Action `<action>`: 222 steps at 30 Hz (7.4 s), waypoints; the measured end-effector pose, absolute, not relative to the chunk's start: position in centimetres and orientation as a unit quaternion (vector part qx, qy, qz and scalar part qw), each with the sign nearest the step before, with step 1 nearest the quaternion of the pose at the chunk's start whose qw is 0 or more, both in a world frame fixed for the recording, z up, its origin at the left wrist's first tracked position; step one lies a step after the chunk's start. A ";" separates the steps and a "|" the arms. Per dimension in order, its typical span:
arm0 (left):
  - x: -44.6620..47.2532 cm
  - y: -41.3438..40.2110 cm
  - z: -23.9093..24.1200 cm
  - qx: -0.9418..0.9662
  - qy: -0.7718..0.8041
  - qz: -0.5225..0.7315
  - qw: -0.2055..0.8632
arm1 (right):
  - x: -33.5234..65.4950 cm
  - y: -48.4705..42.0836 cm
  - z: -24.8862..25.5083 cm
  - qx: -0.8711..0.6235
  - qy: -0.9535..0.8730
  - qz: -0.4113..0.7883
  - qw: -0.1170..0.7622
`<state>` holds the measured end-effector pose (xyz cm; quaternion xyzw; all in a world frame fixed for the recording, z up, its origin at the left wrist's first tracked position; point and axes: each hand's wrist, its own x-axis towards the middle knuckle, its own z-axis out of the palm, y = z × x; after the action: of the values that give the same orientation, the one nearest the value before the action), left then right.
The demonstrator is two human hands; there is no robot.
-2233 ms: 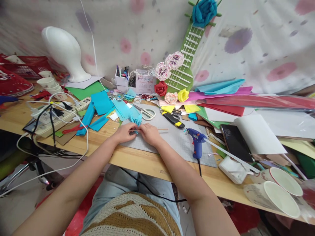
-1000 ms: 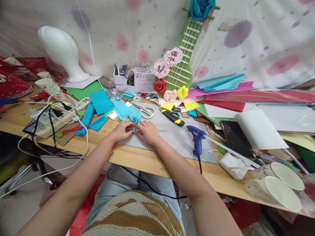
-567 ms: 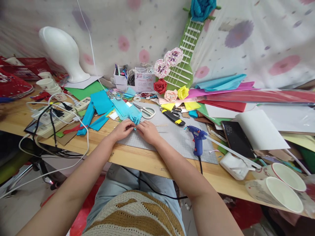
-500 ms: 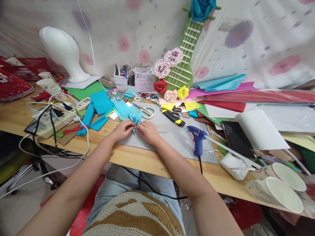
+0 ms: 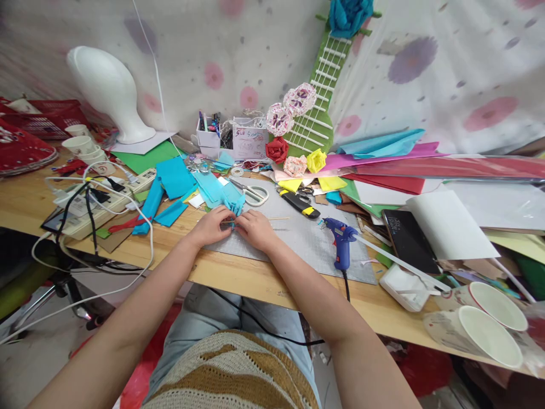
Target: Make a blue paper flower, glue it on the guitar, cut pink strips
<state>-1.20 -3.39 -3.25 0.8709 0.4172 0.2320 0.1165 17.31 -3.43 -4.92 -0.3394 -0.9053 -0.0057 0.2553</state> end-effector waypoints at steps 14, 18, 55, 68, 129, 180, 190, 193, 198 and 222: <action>-1.0 -3.7 -2.8 0.874 0.415 0.242 0.073 | 17.0 -3.6 -4.6 -0.348 -0.904 -0.033 0.248; -0.9 -3.7 -2.9 0.872 0.418 0.250 0.055 | 16.8 -3.5 -4.5 -0.355 -0.898 -0.031 0.257; -1.5 -4.0 -3.4 0.860 0.434 0.269 -0.015 | 16.6 -2.7 -4.7 -0.332 -0.891 -0.050 0.306; -1.8 -4.2 -3.3 0.845 0.458 0.260 0.094 | 16.1 -1.5 -2.2 -0.430 -0.838 0.231 0.242; -3.0 -3.1 -3.6 0.812 0.487 0.312 0.080 | 15.9 -2.1 -4.3 -0.373 -0.875 0.093 0.293; -0.7 -4.5 -3.4 0.793 0.515 0.314 -0.089 | 15.7 -1.5 -5.0 -0.456 -0.810 0.129 0.345; 0.4 -3.3 -5.2 0.771 0.547 0.275 -0.177 | 15.1 -1.5 -4.7 -0.503 -0.768 0.140 0.371; 0.8 -3.5 -5.3 0.781 0.540 0.263 -0.174 | 15.1 -1.5 -4.8 -0.503 -0.768 0.138 0.373; -0.2 -4.1 -4.3 0.777 0.523 0.322 -0.136 | 15.5 -1.9 -4.7 -0.504 -0.781 0.132 0.343; -2.6 -2.9 -4.4 0.831 0.468 0.295 -0.055 | 16.3 -2.3 -5.2 -0.448 -0.845 0.084 0.280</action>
<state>-2.58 -2.95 -4.38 0.8314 0.4680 0.2946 -0.0546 16.30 -2.31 -5.17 -0.4481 -0.8447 0.0839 0.2805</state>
